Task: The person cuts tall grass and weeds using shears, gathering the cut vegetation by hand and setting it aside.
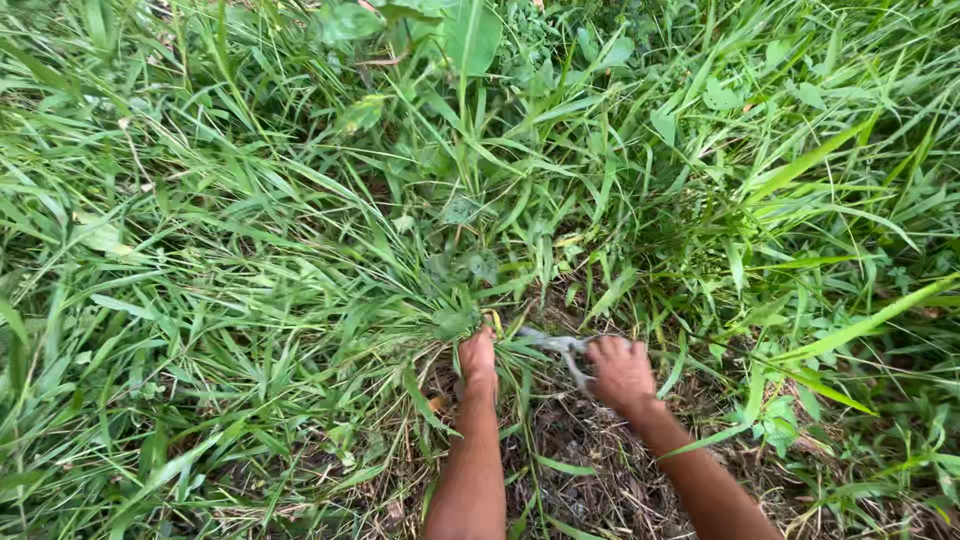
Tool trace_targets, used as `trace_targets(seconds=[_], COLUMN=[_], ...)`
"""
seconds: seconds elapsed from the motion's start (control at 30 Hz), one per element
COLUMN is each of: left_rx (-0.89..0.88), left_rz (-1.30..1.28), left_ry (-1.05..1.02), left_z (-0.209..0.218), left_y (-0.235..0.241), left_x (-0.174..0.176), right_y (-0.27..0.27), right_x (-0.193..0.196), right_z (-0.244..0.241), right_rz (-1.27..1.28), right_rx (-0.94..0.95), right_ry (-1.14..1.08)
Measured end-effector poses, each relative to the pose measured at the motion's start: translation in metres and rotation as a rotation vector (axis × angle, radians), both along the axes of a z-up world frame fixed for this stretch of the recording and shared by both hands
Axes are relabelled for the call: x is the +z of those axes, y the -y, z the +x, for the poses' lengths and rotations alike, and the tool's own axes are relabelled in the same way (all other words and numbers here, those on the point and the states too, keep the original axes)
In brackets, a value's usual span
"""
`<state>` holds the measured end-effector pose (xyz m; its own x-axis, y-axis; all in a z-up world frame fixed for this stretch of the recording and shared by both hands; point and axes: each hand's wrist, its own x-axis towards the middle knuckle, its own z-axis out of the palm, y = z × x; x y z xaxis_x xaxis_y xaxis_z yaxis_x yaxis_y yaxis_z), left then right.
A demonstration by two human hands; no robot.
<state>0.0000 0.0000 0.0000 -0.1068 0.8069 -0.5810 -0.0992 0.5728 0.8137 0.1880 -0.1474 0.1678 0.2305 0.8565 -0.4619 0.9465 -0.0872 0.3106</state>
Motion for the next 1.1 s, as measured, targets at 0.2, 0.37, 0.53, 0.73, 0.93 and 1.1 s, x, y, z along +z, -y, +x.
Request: trace_targets(seconds=[0.2,0.37,0.53,0.73,0.93,1.1], left_rx=[0.07,0.356,-0.002,0.237,0.3,0.05], left_rz=[0.041,0.055,0.449,0.583,0.705,0.637], left_ry=[0.12,0.283,-0.626,-0.327,-0.124,-0.569], left_z=[0.005,0.005,-0.136,-0.181,-0.166,-0.19], left_y=[-0.002,-0.027,-0.069,-0.026,-0.013,-0.027], left_x=[0.016,0.048,0.088,0.198,0.247,0.172], right_y=[-0.035,-0.037,-0.038,-0.046,-0.021,0.016], right_x=[-0.086,-0.12,-0.118,-0.064,-0.009,0.056], right_z=[-0.029,-0.021,-0.014,0.064,0.085,0.072], right_rz=[0.188,0.235,0.329,0.292,-0.012,-0.045], right_rx=[0.032,0.101,0.181,0.162,0.177,-0.037], right_ry=[-0.044,-0.285,-0.256,0.018,0.093,-0.152])
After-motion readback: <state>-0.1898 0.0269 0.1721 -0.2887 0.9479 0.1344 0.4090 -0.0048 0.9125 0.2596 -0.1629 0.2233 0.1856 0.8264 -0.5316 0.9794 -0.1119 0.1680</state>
